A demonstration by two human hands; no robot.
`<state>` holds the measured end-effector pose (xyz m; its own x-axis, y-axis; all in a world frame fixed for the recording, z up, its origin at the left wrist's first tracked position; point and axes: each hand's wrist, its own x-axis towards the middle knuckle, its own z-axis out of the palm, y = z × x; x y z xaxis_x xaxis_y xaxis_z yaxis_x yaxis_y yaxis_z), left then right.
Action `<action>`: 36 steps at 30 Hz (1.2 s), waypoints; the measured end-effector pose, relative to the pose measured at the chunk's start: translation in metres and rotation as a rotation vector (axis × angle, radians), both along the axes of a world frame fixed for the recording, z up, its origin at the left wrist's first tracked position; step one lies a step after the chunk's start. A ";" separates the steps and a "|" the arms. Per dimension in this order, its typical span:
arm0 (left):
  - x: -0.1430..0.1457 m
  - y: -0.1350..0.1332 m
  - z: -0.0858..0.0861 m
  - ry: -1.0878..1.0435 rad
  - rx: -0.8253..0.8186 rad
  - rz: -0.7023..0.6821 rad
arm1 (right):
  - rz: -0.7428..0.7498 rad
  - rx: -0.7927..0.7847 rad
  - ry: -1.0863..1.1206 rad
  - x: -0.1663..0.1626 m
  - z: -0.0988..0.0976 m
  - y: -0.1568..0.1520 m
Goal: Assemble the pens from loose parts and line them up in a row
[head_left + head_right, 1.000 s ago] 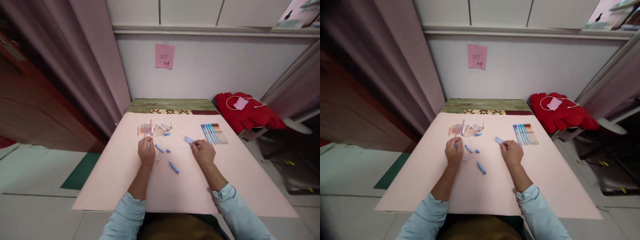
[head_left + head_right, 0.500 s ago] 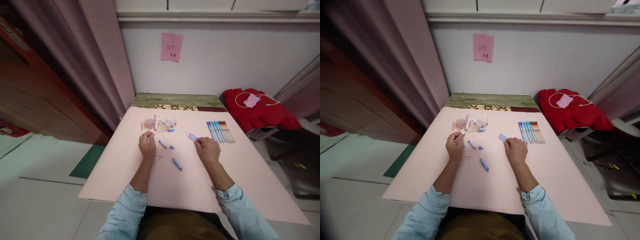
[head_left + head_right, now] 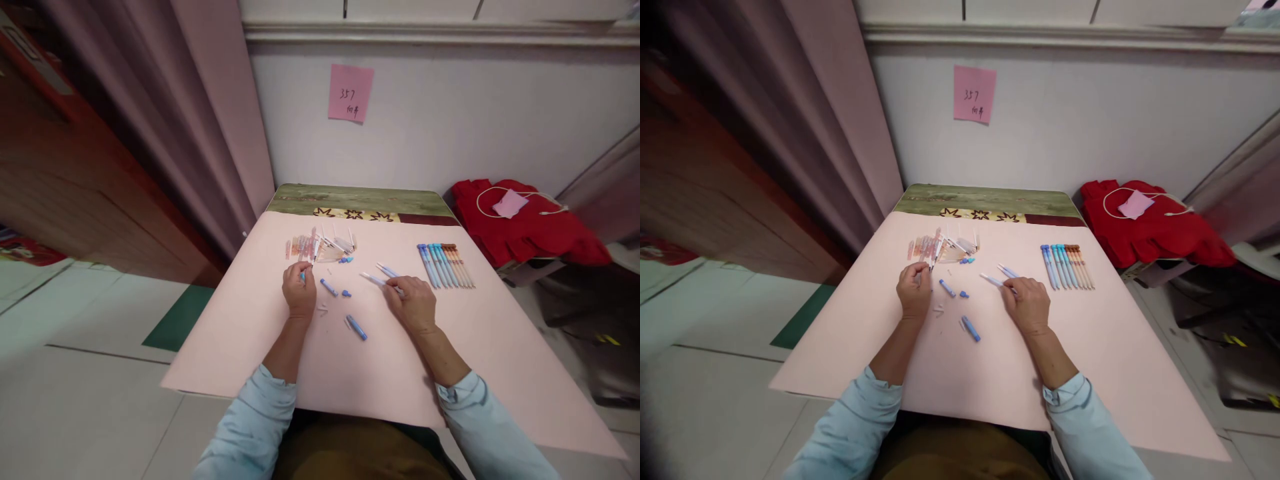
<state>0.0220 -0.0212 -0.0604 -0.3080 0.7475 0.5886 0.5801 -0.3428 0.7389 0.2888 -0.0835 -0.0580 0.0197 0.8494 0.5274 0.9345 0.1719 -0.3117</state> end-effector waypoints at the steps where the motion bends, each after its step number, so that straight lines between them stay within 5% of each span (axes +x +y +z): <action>1: 0.000 0.000 0.001 0.004 -0.002 -0.003 | 0.003 -0.017 -0.009 -0.001 -0.001 0.001; 12: 0.001 -0.001 0.002 0.085 0.016 -0.068 | -0.020 0.003 0.013 -0.005 0.000 -0.001; 20: 0.001 -0.001 -0.001 0.029 -0.006 -0.015 | 0.127 -0.085 0.034 -0.077 0.024 0.005; 28: 0.000 -0.005 0.003 -0.102 -0.007 -0.009 | 0.118 -0.152 -0.070 -0.114 0.017 0.018; 31: 0.002 -0.008 0.009 -0.294 -0.049 -0.144 | 0.066 -0.049 0.085 -0.109 0.021 0.014; 36: 0.014 -0.016 0.019 -0.721 -0.273 -0.593 | 0.087 0.043 0.284 -0.107 0.034 0.004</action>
